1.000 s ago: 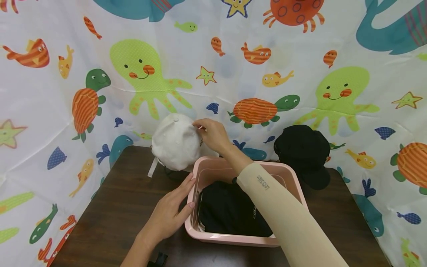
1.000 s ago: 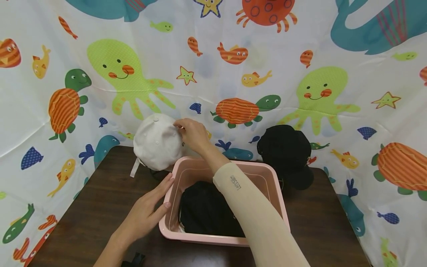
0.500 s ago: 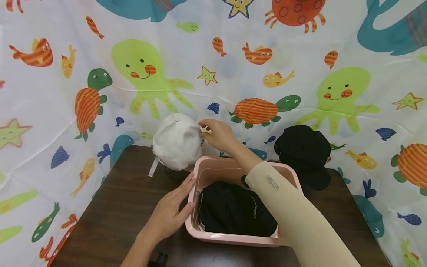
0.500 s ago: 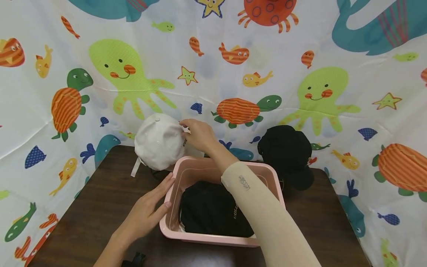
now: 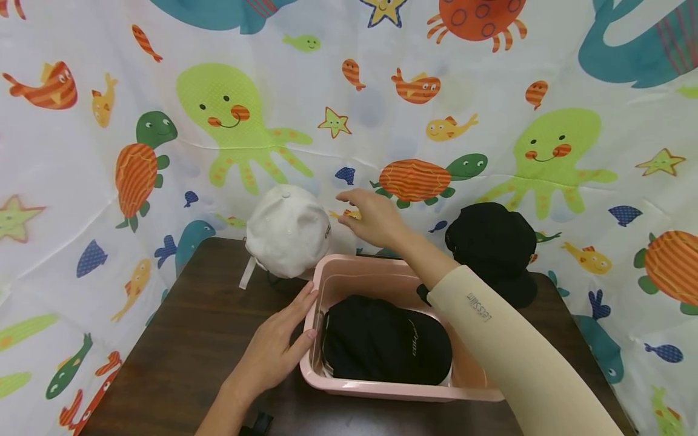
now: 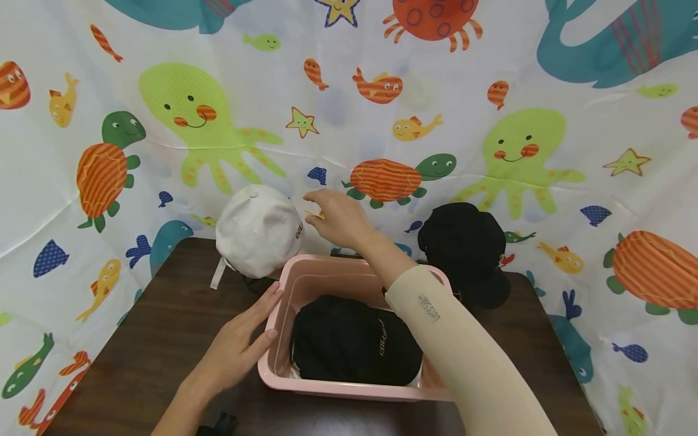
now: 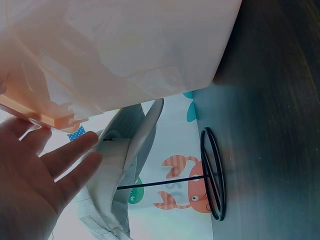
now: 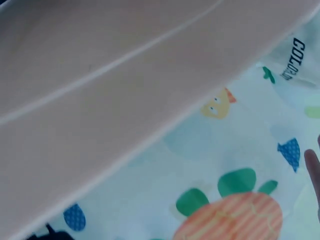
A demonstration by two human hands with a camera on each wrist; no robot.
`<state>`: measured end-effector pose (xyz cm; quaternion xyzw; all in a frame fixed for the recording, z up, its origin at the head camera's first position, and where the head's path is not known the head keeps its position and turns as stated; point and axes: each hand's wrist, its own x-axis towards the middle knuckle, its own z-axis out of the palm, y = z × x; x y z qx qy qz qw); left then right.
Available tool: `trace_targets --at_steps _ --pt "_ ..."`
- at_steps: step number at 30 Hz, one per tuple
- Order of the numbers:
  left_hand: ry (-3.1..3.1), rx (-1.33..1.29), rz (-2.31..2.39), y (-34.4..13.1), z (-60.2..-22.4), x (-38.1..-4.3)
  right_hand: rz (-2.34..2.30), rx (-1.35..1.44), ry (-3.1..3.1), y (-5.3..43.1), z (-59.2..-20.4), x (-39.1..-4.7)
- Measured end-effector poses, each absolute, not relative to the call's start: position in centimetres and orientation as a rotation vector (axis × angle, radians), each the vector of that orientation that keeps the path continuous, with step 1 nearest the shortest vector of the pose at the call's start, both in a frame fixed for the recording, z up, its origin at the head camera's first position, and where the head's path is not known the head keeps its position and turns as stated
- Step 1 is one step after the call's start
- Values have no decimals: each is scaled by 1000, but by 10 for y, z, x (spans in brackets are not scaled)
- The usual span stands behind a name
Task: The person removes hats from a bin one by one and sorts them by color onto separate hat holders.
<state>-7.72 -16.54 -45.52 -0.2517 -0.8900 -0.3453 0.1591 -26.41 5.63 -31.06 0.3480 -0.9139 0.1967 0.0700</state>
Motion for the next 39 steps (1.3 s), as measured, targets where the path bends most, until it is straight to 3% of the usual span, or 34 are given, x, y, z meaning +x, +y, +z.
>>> trace_targets --at_steps 22,39 --pt "-2558 -710 -988 -164 -455 -77 423 1086 -2721 117 -276 -234" --pt "-2563 -701 -983 -166 -453 -76 340 1135 -2688 149 -285 -210"
